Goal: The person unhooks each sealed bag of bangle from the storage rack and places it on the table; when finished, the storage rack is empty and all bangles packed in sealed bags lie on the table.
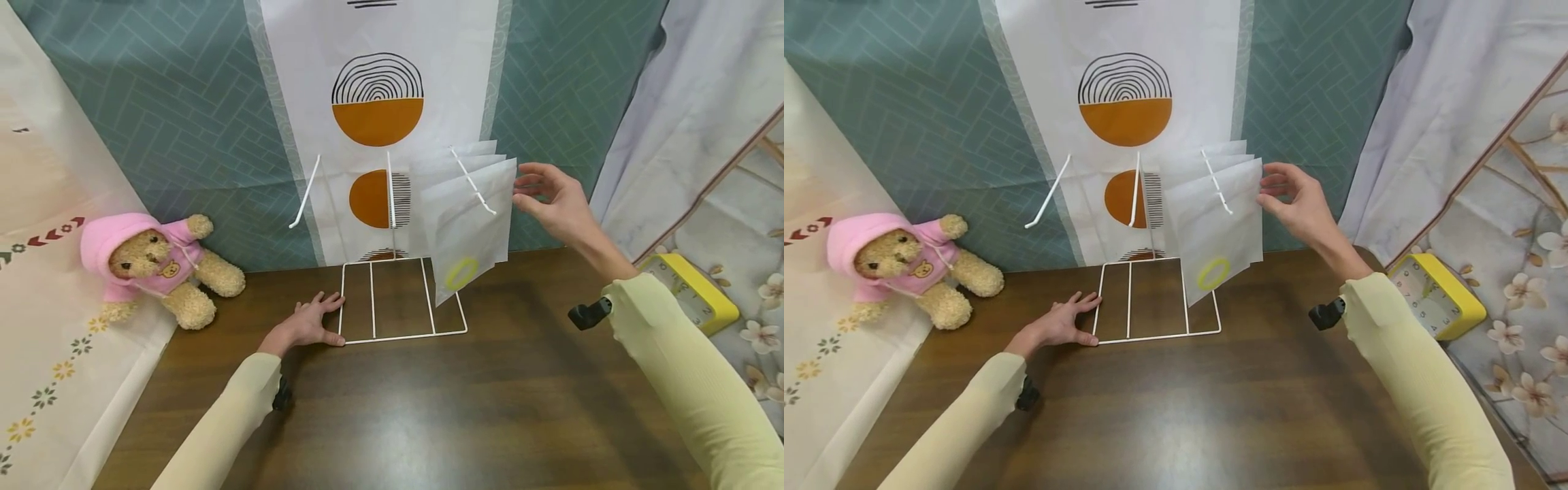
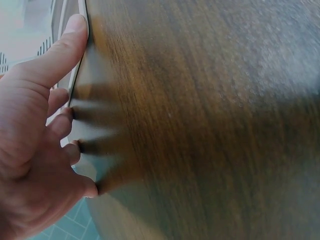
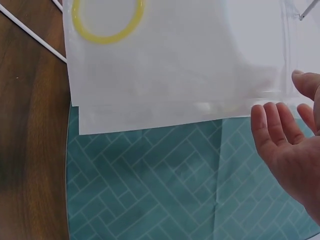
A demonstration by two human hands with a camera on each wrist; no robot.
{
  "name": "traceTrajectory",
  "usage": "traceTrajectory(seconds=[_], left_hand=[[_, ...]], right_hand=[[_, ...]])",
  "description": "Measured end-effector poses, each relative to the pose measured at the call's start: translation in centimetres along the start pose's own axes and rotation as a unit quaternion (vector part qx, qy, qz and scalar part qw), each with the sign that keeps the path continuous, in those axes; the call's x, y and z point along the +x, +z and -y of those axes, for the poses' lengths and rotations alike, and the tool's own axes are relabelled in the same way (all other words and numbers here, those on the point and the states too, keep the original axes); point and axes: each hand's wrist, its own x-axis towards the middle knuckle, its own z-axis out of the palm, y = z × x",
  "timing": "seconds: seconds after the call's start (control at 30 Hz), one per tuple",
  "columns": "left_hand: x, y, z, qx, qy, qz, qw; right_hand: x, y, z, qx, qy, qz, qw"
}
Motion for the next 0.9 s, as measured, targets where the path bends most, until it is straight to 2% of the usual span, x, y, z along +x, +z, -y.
traceTrajectory(seconds=[0.1,0.43,0.67,0.9], left_hand=[[0.00,0.01,-0.05,-0.001,-0.001,-0.001,1.0000],[-0.11,-0.12,-0.17,0.005,-0.001,0.001,1.0000],[0.08,-0.09,-0.18,0.005,0.000,0.001,1.0000],[0.03,0.00,-0.04,0.011,0.001,0.003,0.9999]], right_hand=[[0.12,0.03,0.04,-0.011,0.002,0.001,0.9999],[0.11,0.24,-0.22,0.003,-0.010,-0.003,0.9999],[-0.08,0.06,-0.03,-0.008,-0.001,-0.009,0.9999],[-0.14,0.01,0.00,0.069,-0.011,0.013,0.9975]])
